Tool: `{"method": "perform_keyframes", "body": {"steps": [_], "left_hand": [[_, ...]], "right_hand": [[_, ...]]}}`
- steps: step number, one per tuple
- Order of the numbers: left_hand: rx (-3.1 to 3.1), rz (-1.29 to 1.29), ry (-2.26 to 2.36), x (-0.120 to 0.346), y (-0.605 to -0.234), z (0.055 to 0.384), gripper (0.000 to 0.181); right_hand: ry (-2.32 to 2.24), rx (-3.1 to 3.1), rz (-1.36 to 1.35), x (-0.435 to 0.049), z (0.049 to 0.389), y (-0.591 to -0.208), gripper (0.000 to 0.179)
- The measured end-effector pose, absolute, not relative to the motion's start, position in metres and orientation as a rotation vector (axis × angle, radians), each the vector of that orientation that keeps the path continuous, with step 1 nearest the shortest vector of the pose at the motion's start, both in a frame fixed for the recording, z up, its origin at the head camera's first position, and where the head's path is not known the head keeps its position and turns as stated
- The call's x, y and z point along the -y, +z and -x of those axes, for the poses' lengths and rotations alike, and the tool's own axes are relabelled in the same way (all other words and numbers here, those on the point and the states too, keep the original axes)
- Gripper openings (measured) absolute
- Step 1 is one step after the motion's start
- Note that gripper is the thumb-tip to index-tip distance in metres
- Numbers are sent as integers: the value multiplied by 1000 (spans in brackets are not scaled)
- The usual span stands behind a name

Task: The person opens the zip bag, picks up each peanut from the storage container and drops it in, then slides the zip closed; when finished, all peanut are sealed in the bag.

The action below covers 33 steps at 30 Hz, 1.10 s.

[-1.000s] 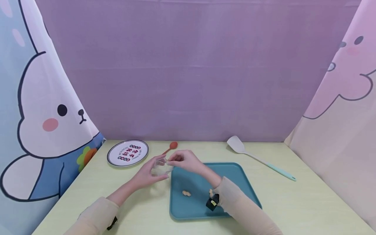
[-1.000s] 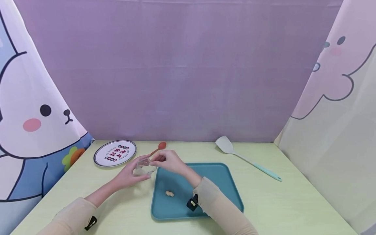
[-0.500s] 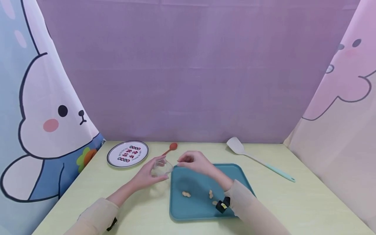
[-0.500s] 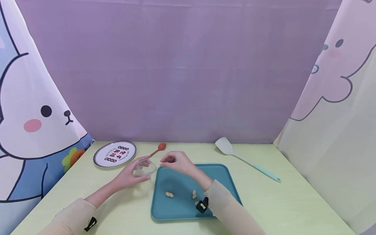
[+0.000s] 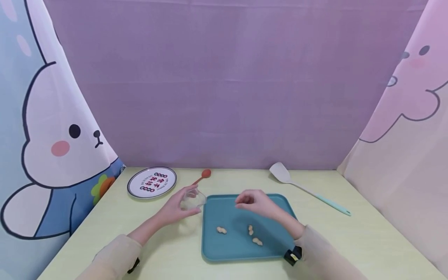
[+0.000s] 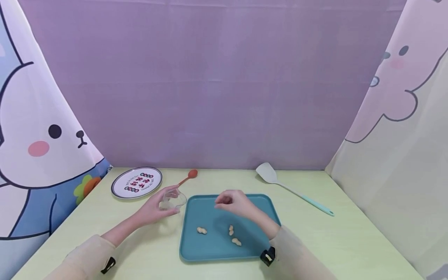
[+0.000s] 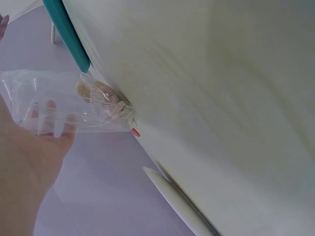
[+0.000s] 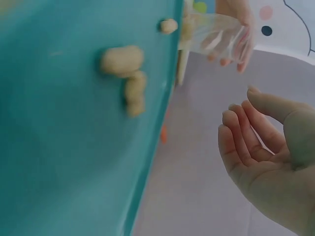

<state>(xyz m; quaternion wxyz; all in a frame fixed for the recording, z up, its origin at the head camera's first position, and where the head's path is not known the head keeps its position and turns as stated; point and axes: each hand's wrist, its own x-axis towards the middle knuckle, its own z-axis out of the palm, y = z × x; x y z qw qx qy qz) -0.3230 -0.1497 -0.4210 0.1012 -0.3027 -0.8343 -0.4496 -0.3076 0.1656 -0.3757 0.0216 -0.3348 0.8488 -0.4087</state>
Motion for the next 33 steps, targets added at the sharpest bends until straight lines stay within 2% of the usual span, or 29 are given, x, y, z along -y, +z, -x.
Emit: {"method": "perform_keyframes", "body": {"steps": [7, 17, 33], "left_hand": [[2449, 927, -1321, 148, -421, 323, 76], [2466, 906, -1307, 148, -421, 322, 76], [2467, 914, -1323, 148, -419, 324, 76]], "right_hand": [[-1120, -2623, 982, -185, 298, -391, 21], [-1017, -2585, 1000, -198, 296, -407, 14], [-986, -2532, 899, -205, 298, -411, 13]]}}
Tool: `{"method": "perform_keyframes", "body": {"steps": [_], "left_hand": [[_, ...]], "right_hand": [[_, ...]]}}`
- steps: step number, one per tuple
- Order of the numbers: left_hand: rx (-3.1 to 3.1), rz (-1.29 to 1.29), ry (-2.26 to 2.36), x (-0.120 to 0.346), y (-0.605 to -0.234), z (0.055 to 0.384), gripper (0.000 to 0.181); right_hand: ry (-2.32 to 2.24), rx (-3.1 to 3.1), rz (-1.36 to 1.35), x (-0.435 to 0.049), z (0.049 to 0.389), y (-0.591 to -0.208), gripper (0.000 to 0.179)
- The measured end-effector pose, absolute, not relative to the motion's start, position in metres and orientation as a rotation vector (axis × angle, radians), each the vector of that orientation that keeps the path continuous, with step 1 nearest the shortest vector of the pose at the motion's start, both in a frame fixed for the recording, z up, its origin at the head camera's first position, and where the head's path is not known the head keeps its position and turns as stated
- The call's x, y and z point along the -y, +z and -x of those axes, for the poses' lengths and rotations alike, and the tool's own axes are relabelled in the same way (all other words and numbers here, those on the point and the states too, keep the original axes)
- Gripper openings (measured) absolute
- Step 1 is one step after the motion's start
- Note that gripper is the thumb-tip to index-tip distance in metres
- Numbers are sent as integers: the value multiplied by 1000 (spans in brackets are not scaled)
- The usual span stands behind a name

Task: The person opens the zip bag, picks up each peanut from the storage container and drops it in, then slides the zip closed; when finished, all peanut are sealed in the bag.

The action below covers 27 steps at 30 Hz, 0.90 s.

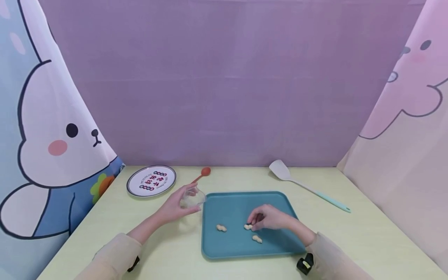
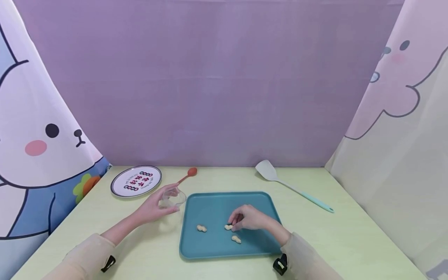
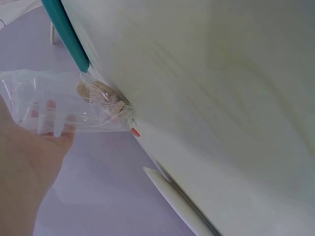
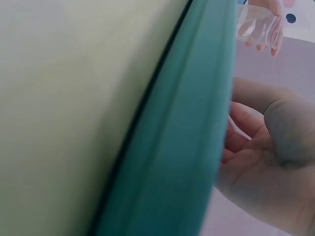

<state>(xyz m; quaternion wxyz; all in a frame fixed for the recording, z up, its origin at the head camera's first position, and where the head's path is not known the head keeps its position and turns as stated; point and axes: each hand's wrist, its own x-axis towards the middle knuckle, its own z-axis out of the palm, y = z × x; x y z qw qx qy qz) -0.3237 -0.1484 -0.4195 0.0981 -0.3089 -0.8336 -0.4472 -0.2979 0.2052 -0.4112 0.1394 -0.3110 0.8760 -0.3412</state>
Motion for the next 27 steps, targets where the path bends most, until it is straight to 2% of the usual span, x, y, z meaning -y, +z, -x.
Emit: {"method": "perform_keyframes", "body": {"steps": [14, 27], "left_hand": [[2473, 910, -1313, 151, -420, 321, 76], [2482, 897, -1307, 150, -421, 325, 76]], "right_hand": [[-917, -2594, 925, -205, 299, -414, 8], [-996, -2610, 936, -204, 302, -396, 8]]}}
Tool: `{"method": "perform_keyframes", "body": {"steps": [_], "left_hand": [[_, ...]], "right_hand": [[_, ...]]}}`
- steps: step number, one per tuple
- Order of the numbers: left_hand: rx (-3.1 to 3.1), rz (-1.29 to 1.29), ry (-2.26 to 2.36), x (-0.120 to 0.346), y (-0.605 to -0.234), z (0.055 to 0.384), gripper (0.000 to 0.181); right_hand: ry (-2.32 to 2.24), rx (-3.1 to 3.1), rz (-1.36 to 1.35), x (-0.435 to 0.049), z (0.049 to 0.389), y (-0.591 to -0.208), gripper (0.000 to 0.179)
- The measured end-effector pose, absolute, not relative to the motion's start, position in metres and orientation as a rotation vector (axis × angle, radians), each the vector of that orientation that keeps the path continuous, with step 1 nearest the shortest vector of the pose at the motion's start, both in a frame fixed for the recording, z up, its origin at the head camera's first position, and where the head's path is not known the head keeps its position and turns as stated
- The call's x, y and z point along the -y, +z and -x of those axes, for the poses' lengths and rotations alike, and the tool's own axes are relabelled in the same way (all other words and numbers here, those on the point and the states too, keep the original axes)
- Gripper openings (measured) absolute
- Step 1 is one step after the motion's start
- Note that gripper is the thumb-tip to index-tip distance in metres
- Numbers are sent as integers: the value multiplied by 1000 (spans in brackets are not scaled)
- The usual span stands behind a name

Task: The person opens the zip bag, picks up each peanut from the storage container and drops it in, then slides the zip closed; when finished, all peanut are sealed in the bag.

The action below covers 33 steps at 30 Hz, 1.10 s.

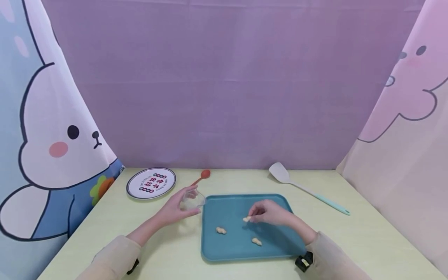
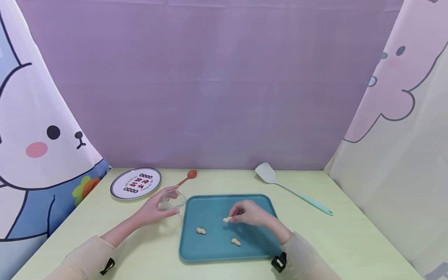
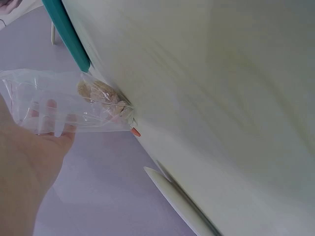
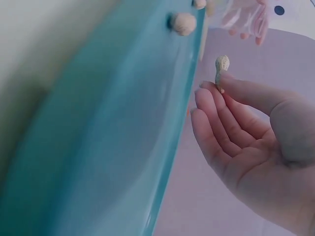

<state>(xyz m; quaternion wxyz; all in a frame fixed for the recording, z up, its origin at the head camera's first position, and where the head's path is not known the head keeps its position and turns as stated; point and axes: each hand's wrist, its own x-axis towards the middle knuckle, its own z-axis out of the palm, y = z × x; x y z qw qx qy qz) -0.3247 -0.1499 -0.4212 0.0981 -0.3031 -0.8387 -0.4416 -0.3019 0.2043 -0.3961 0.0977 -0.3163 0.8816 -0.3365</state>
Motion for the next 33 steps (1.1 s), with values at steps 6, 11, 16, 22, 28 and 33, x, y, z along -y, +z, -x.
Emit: {"method": "perform_keyframes", "body": {"steps": [6, 11, 16, 22, 28, 33], "left_hand": [[2493, 894, -1296, 150, -419, 323, 76], [2479, 896, -1326, 149, -419, 324, 76], [2471, 904, -1348, 149, -419, 325, 76], [2470, 909, -1334, 149, -418, 323, 77], [2472, 906, -1305, 149, -417, 321, 77], [2489, 884, -1262, 149, -417, 321, 77]], "right_hand": [[-1057, -2625, 927, -190, 306, -389, 8], [-1129, -2619, 919, -173, 309, -378, 10], [-1130, -2629, 962, -153, 313, -366, 10], [-1193, -2637, 1061, -124, 320, -358, 12], [-1320, -2624, 1150, -95, 325, -359, 17], [-1407, -2633, 1129, -77, 326, -363, 15]]}}
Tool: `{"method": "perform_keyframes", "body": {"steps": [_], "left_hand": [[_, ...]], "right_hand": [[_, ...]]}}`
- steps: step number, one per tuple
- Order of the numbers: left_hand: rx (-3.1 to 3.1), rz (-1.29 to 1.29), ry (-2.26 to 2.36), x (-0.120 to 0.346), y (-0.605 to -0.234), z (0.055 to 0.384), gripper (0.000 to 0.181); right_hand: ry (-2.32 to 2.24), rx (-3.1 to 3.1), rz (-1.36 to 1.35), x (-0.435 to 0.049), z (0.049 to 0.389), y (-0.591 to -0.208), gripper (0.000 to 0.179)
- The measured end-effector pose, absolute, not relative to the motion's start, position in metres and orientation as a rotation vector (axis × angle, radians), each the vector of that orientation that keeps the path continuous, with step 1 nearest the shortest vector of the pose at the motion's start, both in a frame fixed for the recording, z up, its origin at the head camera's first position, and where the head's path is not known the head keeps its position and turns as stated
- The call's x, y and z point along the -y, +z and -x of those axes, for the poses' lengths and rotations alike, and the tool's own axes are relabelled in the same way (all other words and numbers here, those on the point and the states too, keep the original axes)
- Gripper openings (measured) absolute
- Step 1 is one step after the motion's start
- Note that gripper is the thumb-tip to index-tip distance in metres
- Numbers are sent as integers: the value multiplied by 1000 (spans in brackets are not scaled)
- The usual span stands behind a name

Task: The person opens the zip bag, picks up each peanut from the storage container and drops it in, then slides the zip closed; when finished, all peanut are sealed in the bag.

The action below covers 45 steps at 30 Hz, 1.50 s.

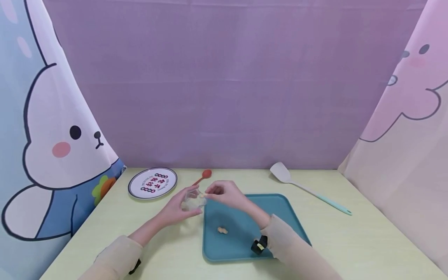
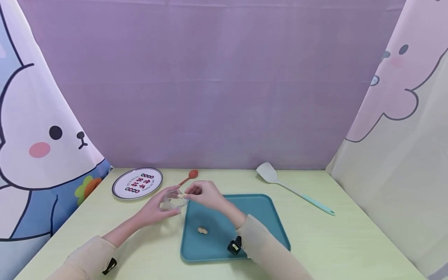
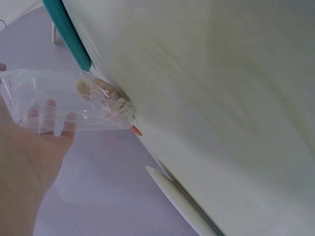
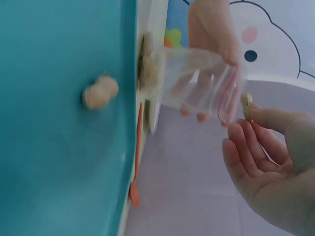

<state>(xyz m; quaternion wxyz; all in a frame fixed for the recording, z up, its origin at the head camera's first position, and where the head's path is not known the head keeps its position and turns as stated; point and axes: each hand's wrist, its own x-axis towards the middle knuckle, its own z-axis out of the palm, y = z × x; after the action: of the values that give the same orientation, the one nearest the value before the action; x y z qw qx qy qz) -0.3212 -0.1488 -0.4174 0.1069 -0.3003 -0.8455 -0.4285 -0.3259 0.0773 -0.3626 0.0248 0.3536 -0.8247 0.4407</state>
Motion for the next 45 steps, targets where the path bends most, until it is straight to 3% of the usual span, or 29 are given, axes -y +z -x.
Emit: {"method": "perform_keyframes", "body": {"steps": [24, 45], "left_hand": [[2497, 870, -1274, 150, -417, 322, 78], [2467, 916, -1276, 148, -421, 324, 77]], "right_hand": [[1365, 2577, -1018, -63, 324, -370, 19], [1258, 2626, -966, -147, 298, -369, 13]]}}
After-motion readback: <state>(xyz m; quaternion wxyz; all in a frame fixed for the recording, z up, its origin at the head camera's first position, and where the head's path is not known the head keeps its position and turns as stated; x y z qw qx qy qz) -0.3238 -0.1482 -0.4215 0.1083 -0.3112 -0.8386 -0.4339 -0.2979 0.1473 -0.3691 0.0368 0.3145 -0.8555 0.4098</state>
